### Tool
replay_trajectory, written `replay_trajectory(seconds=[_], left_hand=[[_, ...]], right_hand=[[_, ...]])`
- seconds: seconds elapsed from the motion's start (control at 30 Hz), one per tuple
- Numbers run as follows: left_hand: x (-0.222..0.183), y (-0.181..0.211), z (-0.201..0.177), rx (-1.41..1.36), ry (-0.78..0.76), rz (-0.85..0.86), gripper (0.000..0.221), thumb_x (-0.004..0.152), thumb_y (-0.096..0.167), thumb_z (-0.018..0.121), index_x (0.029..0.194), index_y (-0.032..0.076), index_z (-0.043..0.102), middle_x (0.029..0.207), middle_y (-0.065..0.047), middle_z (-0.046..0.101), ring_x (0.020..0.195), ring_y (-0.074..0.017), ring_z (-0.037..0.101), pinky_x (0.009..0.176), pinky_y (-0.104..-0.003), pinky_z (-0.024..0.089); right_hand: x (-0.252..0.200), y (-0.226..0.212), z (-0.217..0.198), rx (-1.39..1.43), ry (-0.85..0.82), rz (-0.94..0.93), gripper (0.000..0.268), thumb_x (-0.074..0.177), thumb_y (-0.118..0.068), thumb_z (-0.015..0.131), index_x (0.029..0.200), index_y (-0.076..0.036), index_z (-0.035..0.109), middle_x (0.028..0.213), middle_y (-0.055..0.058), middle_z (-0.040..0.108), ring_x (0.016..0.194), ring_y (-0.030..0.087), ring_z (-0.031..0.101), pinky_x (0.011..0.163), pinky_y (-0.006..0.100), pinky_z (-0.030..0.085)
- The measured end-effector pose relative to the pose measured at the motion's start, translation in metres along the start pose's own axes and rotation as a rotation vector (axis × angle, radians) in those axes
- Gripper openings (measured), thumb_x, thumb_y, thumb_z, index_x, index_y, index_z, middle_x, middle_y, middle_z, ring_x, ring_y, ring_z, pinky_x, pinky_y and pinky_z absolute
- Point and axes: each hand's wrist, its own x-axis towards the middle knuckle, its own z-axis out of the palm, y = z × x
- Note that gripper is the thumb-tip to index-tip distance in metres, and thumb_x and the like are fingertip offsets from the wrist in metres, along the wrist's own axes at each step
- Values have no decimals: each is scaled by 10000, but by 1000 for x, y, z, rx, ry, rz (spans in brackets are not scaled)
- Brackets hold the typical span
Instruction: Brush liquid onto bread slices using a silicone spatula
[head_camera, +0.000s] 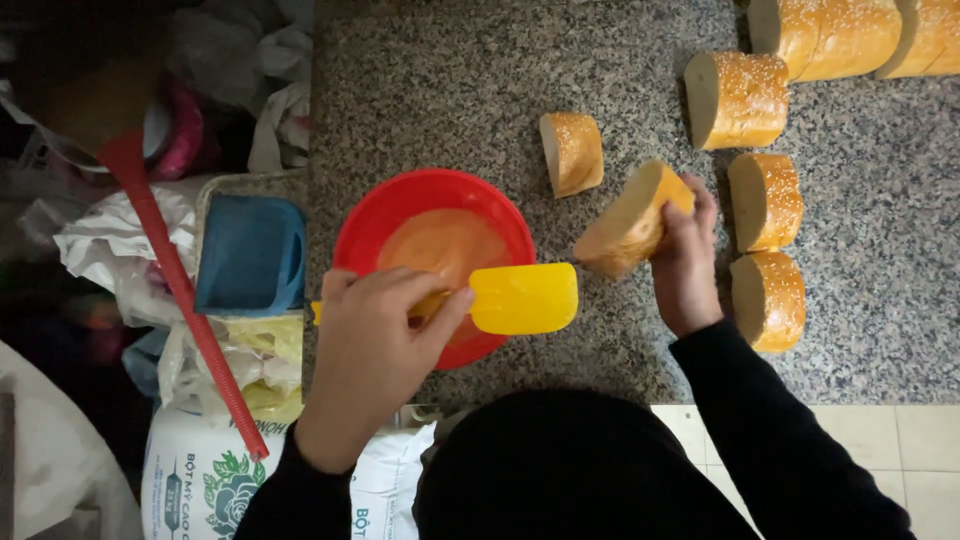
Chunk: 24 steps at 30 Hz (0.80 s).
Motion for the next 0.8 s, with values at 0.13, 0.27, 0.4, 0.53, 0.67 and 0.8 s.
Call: replay_trajectory(seconds=[0.13, 0.27, 0.4, 0.53, 0.67, 0.8], left_hand=[[-2, -8, -2, -47, 8, -27, 314, 1051, 422, 738, 1159, 170, 891, 1070, 28, 904, 911, -182, 803, 966, -479, 371], [-4, -13, -2, 11, 25, -51, 284, 1063, 440, 726, 996, 201, 863, 889, 75, 857, 757, -170, 744, 868, -455, 353], [-7, -24, -2, 5, 31, -82, 286, 1057, 448, 735, 956, 213, 862, 854, 74, 865, 734, -171, 750, 888, -458, 341], [-6, -32, -1, 42, 36, -93, 329, 1071, 464, 739, 897, 203, 840, 743, 66, 773, 672, -189, 693, 900, -468, 368], [-5, -37, 2, 118, 118, -59, 319, 1064, 460, 779, 932, 185, 872, 766, 9, 802, 707, -230, 756, 929, -490, 438], [-5, -45, 9, 262, 193, 2, 360, 1099, 474, 772, 940, 174, 891, 715, -30, 774, 734, -266, 814, 935, -483, 526]], right_hand=[[-23, 1, -2, -120, -74, -53, 876, 1009, -183, 725, 1693, -193, 179, 1549, 319, 584, 1358, 426, 673, 1195, 664, 608], [-32, 23, -31, -435, -149, -255, 1001, 930, -61, 842, 1672, -68, 172, 1591, 379, 473, 1425, 474, 629, 1222, 579, 571], [-45, 33, -64, -828, -305, -278, 1112, 854, -126, 925, 1685, 44, 205, 1600, 439, 482, 1498, 531, 546, 1142, 608, 621], [-46, 39, -63, -1225, -306, -445, 1216, 797, -352, 979, 1730, 70, 325, 1568, 309, 652, 1424, 440, 634, 1243, 595, 434], [-42, 41, -31, -1502, -214, -410, 1243, 818, -791, 809, 1764, -108, 380, 1487, 228, 672, 1335, 453, 659, 1150, 658, 444], [-30, 57, -16, -1781, -88, -483, 1247, 770, -697, 850, 1812, -194, 385, 1265, 148, 758, 1160, 404, 774, 1012, 551, 557]])
